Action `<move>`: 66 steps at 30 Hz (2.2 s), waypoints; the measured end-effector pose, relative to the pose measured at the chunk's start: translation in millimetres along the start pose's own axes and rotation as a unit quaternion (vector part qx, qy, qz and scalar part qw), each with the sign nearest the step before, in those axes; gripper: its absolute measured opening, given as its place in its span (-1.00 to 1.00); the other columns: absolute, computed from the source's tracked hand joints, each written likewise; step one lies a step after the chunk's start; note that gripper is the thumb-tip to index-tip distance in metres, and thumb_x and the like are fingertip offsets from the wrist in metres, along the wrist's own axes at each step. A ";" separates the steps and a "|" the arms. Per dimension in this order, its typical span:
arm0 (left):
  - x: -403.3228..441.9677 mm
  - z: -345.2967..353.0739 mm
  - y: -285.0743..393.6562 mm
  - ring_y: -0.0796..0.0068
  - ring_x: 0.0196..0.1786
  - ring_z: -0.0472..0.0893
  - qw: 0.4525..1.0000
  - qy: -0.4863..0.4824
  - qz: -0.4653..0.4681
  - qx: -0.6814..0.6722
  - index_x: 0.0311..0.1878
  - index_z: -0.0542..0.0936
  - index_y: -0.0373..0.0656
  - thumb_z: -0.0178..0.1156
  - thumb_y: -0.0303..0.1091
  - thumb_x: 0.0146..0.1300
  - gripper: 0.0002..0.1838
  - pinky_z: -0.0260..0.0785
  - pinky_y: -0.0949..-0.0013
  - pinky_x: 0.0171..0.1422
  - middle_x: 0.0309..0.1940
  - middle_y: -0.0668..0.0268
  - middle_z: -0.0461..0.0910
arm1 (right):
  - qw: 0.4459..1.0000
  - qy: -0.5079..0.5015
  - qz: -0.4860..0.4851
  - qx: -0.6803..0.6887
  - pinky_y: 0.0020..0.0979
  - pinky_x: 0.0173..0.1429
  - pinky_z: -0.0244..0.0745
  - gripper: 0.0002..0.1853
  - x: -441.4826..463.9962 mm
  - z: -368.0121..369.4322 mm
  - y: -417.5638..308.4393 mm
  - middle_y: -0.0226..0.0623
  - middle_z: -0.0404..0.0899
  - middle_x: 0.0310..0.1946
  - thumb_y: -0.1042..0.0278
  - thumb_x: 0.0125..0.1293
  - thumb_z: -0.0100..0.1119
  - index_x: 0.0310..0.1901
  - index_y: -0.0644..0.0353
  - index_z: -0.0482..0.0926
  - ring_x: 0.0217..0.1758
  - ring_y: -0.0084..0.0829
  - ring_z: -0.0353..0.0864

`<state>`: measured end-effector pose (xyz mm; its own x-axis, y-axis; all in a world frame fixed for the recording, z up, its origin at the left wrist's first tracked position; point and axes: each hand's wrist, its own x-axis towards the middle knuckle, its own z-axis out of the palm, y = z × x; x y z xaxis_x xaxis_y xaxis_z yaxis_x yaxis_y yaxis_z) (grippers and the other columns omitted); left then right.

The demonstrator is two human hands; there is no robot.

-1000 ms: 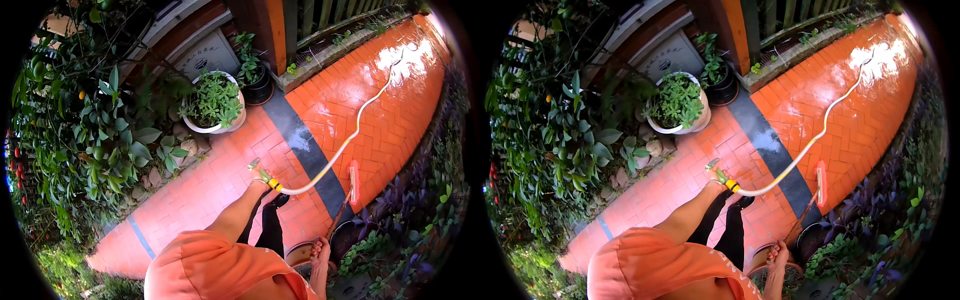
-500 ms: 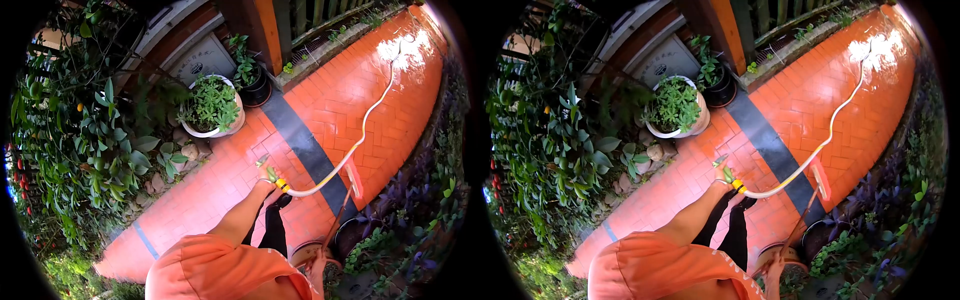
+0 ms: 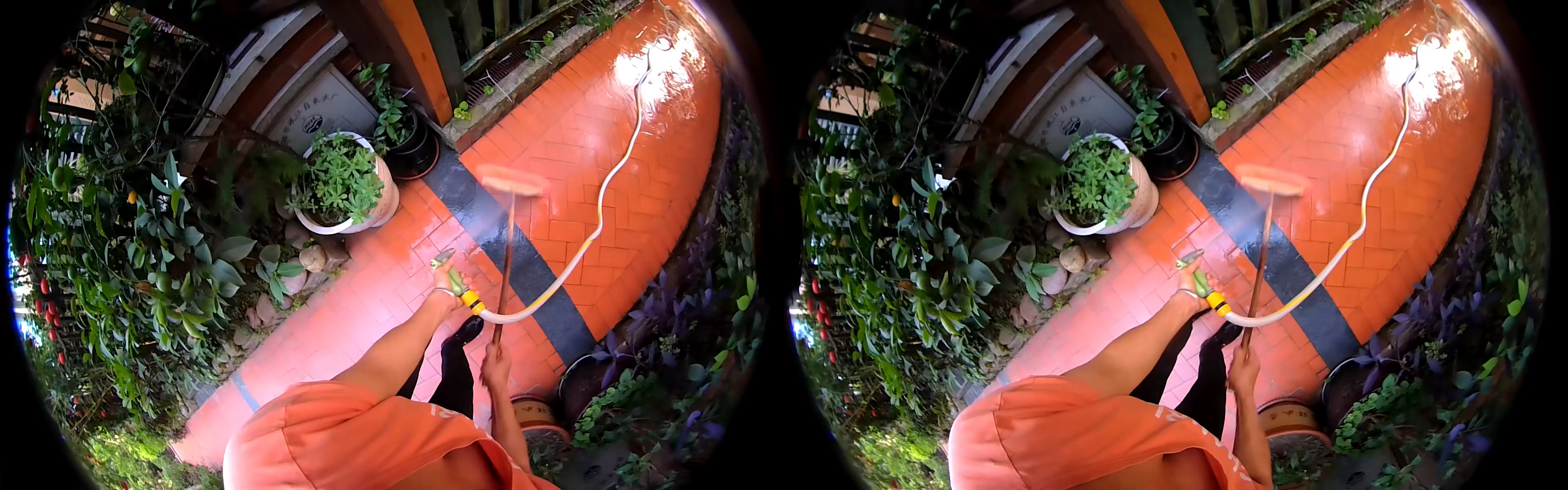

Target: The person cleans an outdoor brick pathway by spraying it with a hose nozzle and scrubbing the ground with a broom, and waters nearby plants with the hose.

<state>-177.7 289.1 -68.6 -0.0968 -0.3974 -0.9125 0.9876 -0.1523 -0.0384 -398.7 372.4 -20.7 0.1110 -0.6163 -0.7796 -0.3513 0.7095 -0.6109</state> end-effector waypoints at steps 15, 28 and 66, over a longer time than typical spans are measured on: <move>44.9 42.1 70.5 0.24 -0.64 0.31 0.996 -0.001 0.003 0.092 -0.64 0.28 -0.08 0.04 0.23 0.15 -0.44 0.29 0.07 -0.30 -0.76 0.28 0.28 | 0.996 0.033 -0.084 0.001 -0.38 -0.40 0.41 -0.64 -80.7 67.1 106.2 -0.22 0.47 -0.58 0.44 0.11 0.14 -0.01 0.28 0.49 -0.53 -0.45 0.46; 41.3 44.1 120.9 0.22 -0.63 0.33 0.999 -0.001 0.003 0.055 -0.64 0.30 -0.09 0.09 0.23 0.11 -0.44 0.29 0.06 -0.32 -0.76 0.26 0.28 | 0.993 0.106 -0.010 -0.054 -0.30 -0.40 0.39 -0.60 -74.5 106.2 -1.3 -0.10 0.43 -0.55 0.46 0.24 -0.01 0.13 0.25 0.36 -0.53 -0.35 0.48; 29.6 68.6 125.3 0.31 -0.66 0.33 0.994 -0.004 0.070 0.089 -0.66 0.35 -0.10 0.09 0.24 0.13 -0.42 0.26 0.18 -0.46 -0.75 0.29 0.29 | 0.944 0.227 -0.236 0.028 -0.41 -0.48 0.28 -0.76 103.0 138.9 -68.1 -0.35 0.37 -0.61 0.45 0.29 0.01 -0.02 0.27 0.45 -0.53 -0.53 0.34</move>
<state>-65.4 196.2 -72.5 0.0393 -0.4331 -0.9005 0.9539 -0.2521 0.1629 -234.2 308.1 -78.5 -0.1718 -0.9426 -0.2862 -0.3118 0.3276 -0.8919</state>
